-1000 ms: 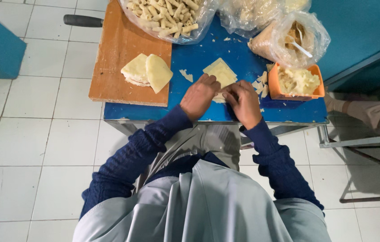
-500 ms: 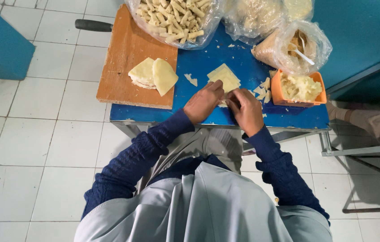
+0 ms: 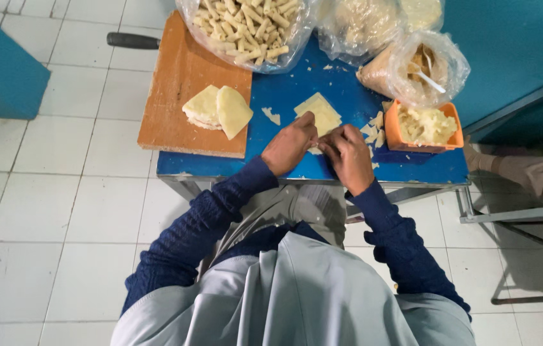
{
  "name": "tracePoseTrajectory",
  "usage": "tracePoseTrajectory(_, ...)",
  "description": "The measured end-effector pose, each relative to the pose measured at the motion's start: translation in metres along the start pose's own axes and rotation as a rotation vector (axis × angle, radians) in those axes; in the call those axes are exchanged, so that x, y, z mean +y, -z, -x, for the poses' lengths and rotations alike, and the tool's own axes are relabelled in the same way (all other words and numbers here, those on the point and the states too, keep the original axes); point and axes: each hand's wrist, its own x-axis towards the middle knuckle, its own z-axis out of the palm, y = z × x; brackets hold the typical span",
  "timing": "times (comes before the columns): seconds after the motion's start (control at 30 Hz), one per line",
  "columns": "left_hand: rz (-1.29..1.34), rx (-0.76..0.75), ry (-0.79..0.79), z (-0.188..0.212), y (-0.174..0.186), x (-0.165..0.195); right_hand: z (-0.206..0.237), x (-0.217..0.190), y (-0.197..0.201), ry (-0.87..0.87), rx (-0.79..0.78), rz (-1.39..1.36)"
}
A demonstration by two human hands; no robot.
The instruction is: The person spreads filling from an orange container onto thin wafer sheets with a spoon, folds the sheets over the filling, and stacks the folded pieces on a wooden board. They occasionally gather scattered sheet pieces and rearrange a stack of sheets on the table.
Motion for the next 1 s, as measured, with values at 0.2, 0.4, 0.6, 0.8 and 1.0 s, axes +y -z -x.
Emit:
tracePoseTrajectory(0.2, 0.058, -0.015, 0.02, -0.005, 0.002, 0.0, 0.004, 0.0, 0.0, -0.033, -0.05, -0.071)
tracePoseTrajectory(0.4, 0.092, -0.047, 0.047, 0.001, 0.01, 0.013, -0.003, 0.011, -0.006, -0.013, -0.06, -0.024)
tracePoseTrajectory(0.6, -0.083, 0.055, -0.009, 0.002, 0.002, 0.011, 0.0, 0.007, -0.008, -0.021, -0.026, 0.026)
tracePoseTrajectory(0.8, -0.159, 0.078, 0.031, 0.003, 0.001, 0.014, 0.007, 0.001, -0.007, 0.05, -0.041, 0.154)
tracePoseTrajectory(1.0, -0.131, 0.117, 0.115, 0.025, 0.004, 0.042, 0.014, -0.006, -0.009, 0.063, -0.026, 0.369)
